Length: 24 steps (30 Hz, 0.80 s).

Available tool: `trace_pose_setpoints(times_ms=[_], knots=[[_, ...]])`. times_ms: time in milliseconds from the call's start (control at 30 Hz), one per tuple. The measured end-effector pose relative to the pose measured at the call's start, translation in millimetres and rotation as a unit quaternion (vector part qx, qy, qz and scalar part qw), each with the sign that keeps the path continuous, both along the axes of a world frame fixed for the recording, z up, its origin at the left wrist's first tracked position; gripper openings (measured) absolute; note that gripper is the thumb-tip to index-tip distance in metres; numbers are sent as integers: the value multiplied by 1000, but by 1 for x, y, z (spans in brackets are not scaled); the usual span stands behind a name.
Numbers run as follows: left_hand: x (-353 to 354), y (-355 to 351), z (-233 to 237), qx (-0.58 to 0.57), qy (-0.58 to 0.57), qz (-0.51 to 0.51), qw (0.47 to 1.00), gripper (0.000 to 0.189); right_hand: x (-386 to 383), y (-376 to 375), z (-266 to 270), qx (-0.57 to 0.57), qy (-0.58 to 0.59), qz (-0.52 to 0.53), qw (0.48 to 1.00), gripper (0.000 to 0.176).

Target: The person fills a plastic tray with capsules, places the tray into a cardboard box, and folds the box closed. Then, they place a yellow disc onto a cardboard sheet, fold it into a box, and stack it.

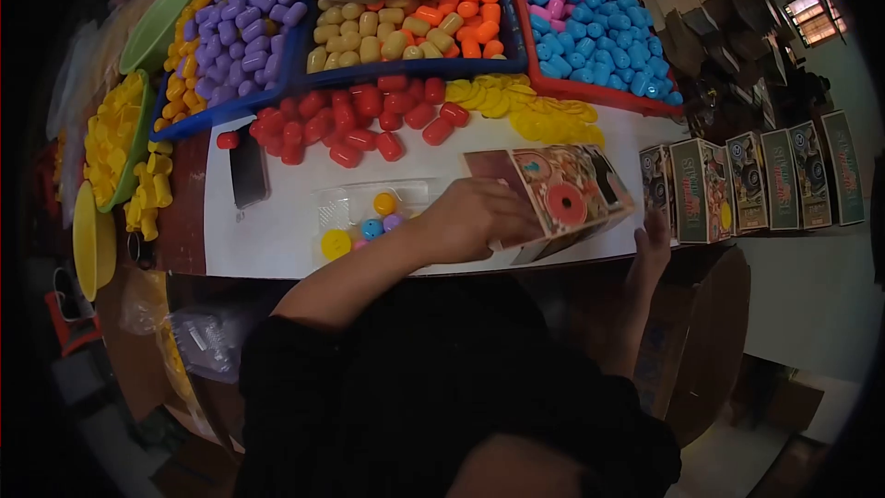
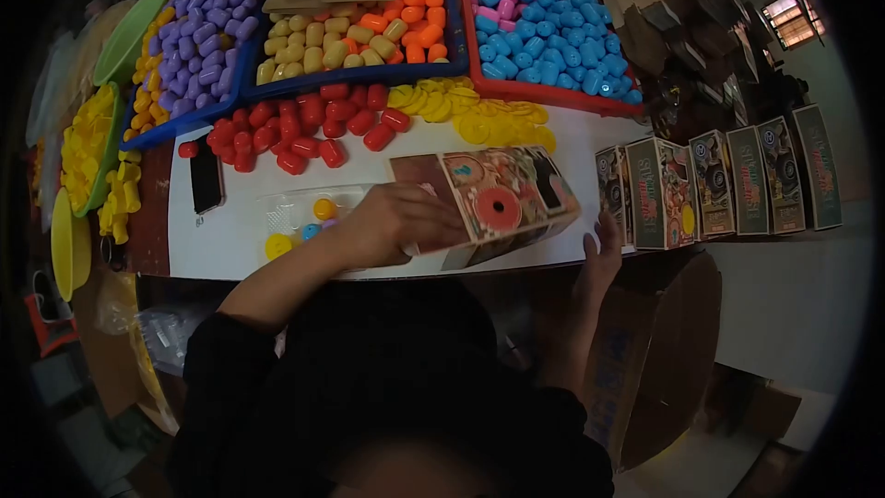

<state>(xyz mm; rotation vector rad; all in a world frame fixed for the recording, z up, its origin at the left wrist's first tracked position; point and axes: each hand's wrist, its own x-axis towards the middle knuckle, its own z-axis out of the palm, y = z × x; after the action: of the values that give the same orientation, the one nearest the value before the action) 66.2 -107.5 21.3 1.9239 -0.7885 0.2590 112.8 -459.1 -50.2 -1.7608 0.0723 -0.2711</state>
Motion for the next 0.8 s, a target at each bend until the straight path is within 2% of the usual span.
trace_pose_setpoints(times_ms=[33,67,100,133,167,200,233,267,300,367,400,467,500,567,700,767,800], knots=[[-4,-5,-4,108,-51,-33,992,26,-12,-3,-2,-23,-34,2,999,56],[-9,-12,-9,215,-99,-65,969,27,-28,22,23,-72,-16,70,995,57],[-15,-22,-25,259,-95,-56,960,23,-50,59,51,-118,3,136,984,57],[-15,-27,-25,261,-86,-59,960,23,-61,86,57,-281,-85,219,930,57],[-16,-32,-23,318,-55,-90,942,30,-68,108,58,-432,-171,293,836,57],[-19,-32,-20,372,-23,-122,920,39,-70,123,42,-428,-164,297,838,57],[-21,-23,-12,372,-16,-125,920,39,-70,134,18,-458,-209,259,825,50],[-25,-7,1,327,-9,-75,942,56,-69,141,4,-485,-253,222,807,43],[-30,11,12,281,-3,-22,959,74,-66,144,5,-483,-248,228,808,43],[-48,55,24,331,96,97,934,117,-62,153,18,-422,-107,232,870,20],[-57,71,22,336,97,94,932,117,-62,159,29,-417,-104,230,873,20],[-73,90,11,450,229,173,846,124,-64,170,47,-216,18,297,930,11],[-76,90,4,449,232,172,845,124,-67,177,47,-216,21,298,930,11],[-80,88,-7,507,268,163,803,126,-77,192,45,-185,-19,372,909,14],[-78,94,-10,476,269,176,819,124,-85,203,47,-160,21,389,907,15],[-81,103,-12,428,235,174,855,123,-85,204,48,-157,24,394,905,13],[-82,107,-12,428,235,173,856,123,-86,205,48,-157,25,393,906,13]])
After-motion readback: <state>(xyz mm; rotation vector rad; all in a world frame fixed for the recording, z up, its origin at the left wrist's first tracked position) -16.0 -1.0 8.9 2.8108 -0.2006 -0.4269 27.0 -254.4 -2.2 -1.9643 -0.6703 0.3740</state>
